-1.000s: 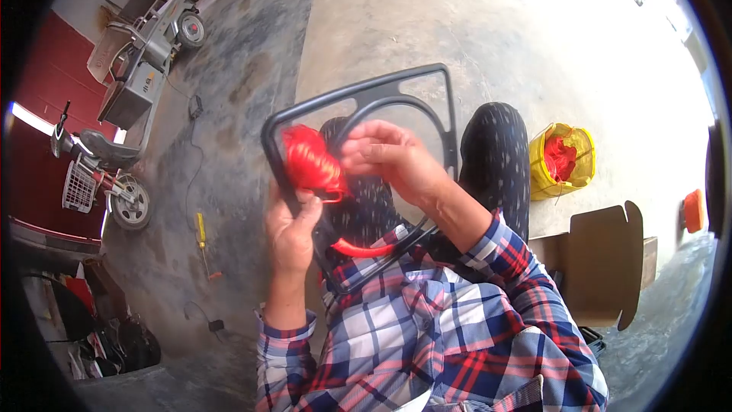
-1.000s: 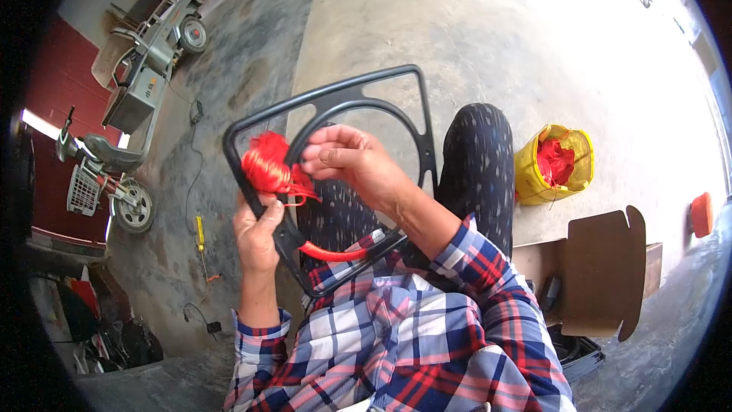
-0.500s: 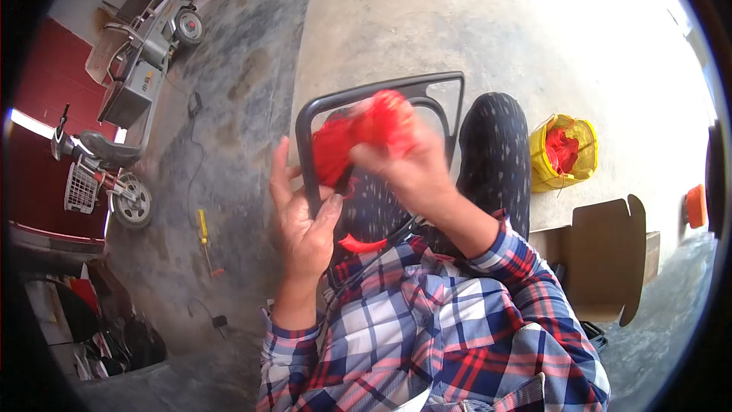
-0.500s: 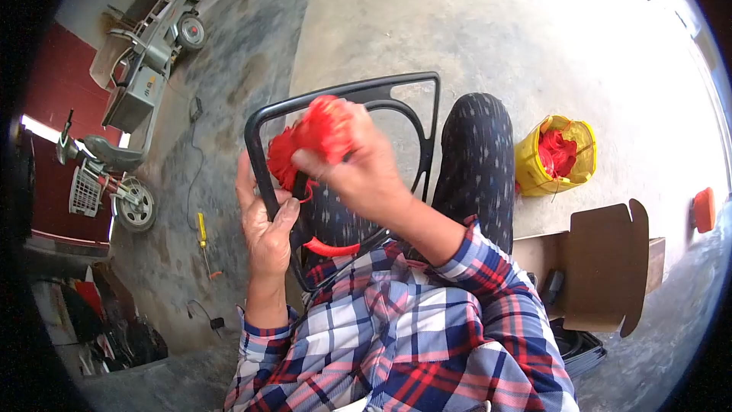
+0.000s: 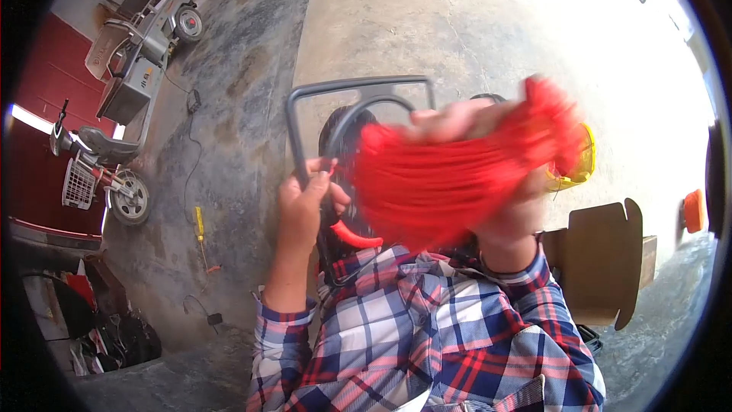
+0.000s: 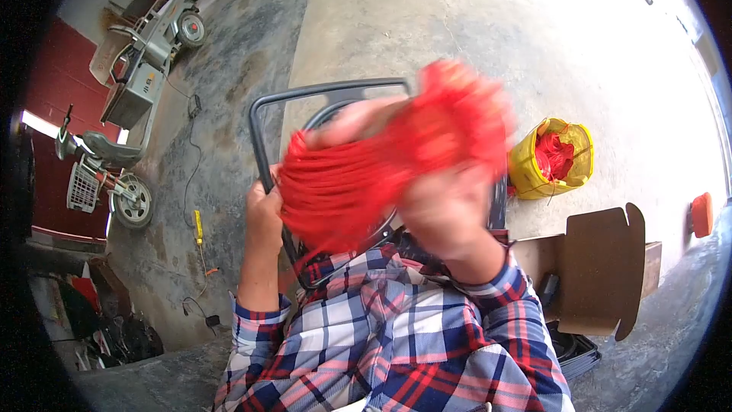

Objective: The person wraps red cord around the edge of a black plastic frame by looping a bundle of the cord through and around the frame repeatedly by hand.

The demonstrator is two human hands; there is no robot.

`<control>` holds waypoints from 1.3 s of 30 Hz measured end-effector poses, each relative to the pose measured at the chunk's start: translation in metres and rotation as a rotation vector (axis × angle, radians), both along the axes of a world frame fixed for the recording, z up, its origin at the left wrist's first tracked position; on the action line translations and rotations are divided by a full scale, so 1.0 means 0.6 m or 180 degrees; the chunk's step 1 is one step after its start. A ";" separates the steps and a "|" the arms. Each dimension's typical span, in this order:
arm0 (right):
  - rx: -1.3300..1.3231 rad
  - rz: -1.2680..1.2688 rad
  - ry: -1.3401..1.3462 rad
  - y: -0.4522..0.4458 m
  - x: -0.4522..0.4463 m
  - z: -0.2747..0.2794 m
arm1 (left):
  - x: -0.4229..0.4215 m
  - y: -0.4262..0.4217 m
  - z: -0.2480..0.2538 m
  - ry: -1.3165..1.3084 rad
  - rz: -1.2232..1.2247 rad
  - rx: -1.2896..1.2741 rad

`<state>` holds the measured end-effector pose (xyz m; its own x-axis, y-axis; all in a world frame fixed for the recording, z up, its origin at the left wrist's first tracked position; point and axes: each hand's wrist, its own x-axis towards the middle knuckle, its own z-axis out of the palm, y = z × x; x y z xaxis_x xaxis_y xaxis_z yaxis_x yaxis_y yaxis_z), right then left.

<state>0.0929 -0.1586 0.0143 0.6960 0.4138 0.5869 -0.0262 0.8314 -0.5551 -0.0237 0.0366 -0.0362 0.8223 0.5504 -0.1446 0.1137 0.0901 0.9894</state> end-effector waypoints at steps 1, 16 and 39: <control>0.0216 0.0178 0.0239 -0.018 0.013 0.011 | -0.008 0.021 -0.010 0.0015 -0.0011 -0.0075; -0.3949 -0.0727 0.0284 -0.033 0.096 -0.180 | -0.024 0.036 -0.017 0.0011 0.0160 0.0069; -0.2517 -0.2594 -0.2695 0.074 0.011 -0.055 | 0.008 -0.051 0.033 -0.0946 -0.0355 0.1561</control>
